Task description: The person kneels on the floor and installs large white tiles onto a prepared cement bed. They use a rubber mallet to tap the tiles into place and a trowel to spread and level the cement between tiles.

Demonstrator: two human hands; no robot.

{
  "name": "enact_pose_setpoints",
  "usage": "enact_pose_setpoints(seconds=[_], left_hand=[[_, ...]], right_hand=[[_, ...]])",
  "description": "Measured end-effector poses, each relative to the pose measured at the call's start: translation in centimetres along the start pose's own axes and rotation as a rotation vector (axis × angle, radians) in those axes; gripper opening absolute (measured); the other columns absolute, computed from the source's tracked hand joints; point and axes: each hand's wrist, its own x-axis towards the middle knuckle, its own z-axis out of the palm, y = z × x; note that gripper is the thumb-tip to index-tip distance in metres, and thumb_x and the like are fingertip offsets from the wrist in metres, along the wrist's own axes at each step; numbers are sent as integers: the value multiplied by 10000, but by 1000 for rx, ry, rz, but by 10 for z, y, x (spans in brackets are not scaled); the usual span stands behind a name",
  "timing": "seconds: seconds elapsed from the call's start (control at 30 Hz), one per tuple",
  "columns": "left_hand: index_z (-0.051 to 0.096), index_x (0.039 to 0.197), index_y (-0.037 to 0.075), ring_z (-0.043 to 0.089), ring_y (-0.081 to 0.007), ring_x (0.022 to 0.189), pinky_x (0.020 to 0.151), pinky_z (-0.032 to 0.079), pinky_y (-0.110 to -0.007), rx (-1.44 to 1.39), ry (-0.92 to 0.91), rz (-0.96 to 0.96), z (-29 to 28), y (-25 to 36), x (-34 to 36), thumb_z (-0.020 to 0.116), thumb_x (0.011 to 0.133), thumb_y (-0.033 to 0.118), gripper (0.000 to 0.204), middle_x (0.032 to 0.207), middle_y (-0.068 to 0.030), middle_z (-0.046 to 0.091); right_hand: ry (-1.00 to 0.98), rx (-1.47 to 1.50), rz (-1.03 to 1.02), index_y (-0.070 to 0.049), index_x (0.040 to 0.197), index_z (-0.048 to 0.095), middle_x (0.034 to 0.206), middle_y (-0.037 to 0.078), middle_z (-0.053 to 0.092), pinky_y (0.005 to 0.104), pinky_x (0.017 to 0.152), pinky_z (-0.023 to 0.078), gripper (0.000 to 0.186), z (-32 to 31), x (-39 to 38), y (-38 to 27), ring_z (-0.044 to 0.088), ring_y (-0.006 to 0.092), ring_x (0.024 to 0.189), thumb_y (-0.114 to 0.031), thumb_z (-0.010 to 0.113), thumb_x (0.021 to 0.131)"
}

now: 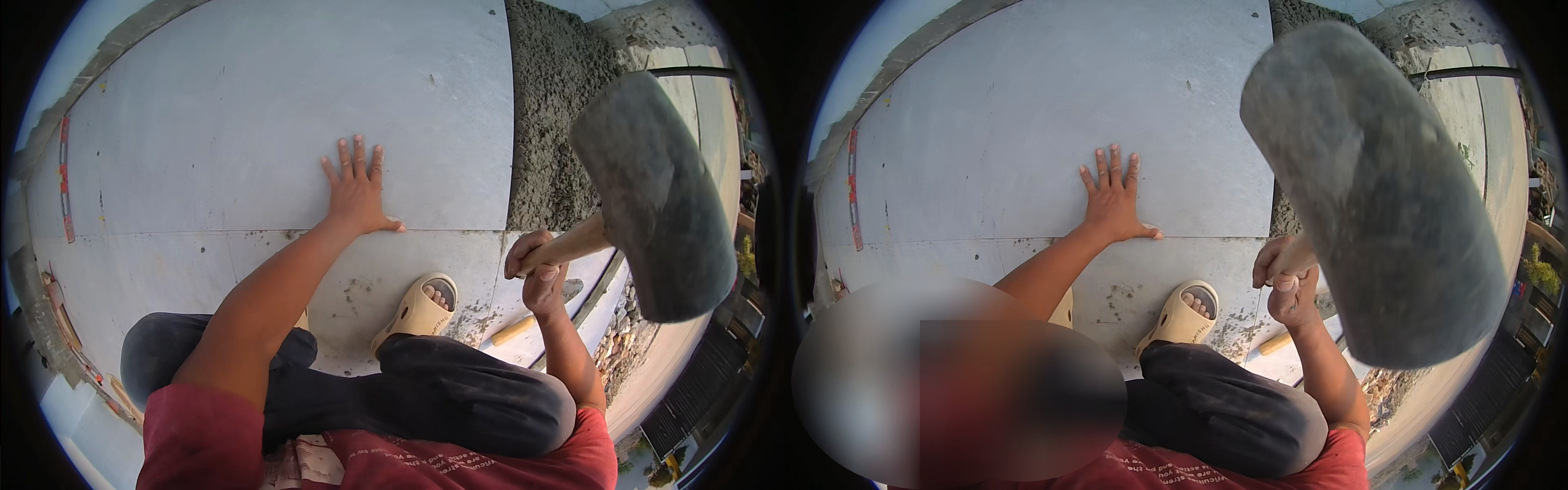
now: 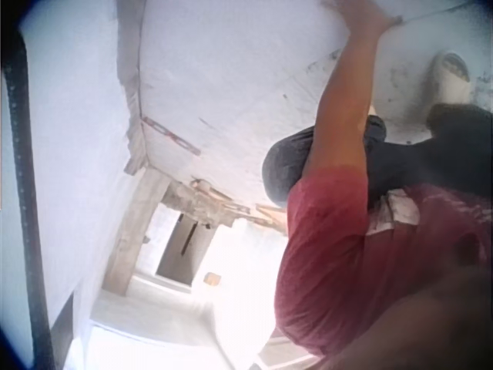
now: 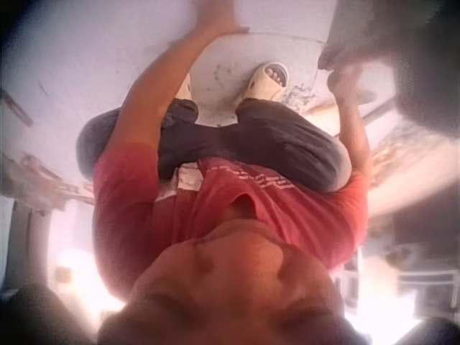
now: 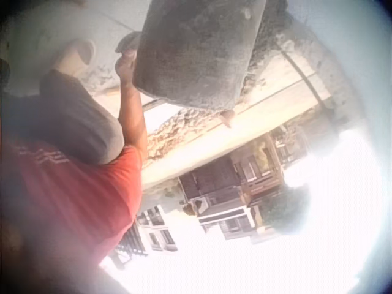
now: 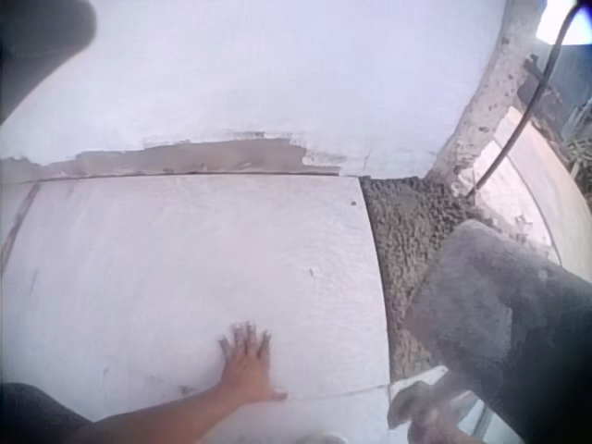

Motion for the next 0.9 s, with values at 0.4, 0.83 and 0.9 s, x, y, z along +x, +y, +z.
enact_pose_setpoints(seconds=[0.4,0.83,0.9], left_hand=[[-12,1601,125,-109,-462,1498,1128,10,-739,97,62,150,1,-42,7,773,496,825,1526,1638,-245,-74],[-35,1596,108,-97,-466,1497,1099,142,-771,125,-4,-159,-25,-107,-3,755,496,843,1541,1644,-208,-109],[-37,1595,105,-92,-471,1496,1093,146,-775,121,-39,-159,-32,-100,-7,750,498,847,1541,1643,-213,-107]], right_hand=[[-129,-202,233,-66,790,496,534,-10,455,229,396,330,651,24,28,-37,434,79,430,-693,436,956],[-180,-457,343,1,769,595,589,11,481,317,504,340,571,-10,37,6,438,104,575,-528,557,979],[-139,-373,145,-21,774,572,598,17,517,302,499,364,568,-2,48,-4,481,115,548,-545,514,987]])
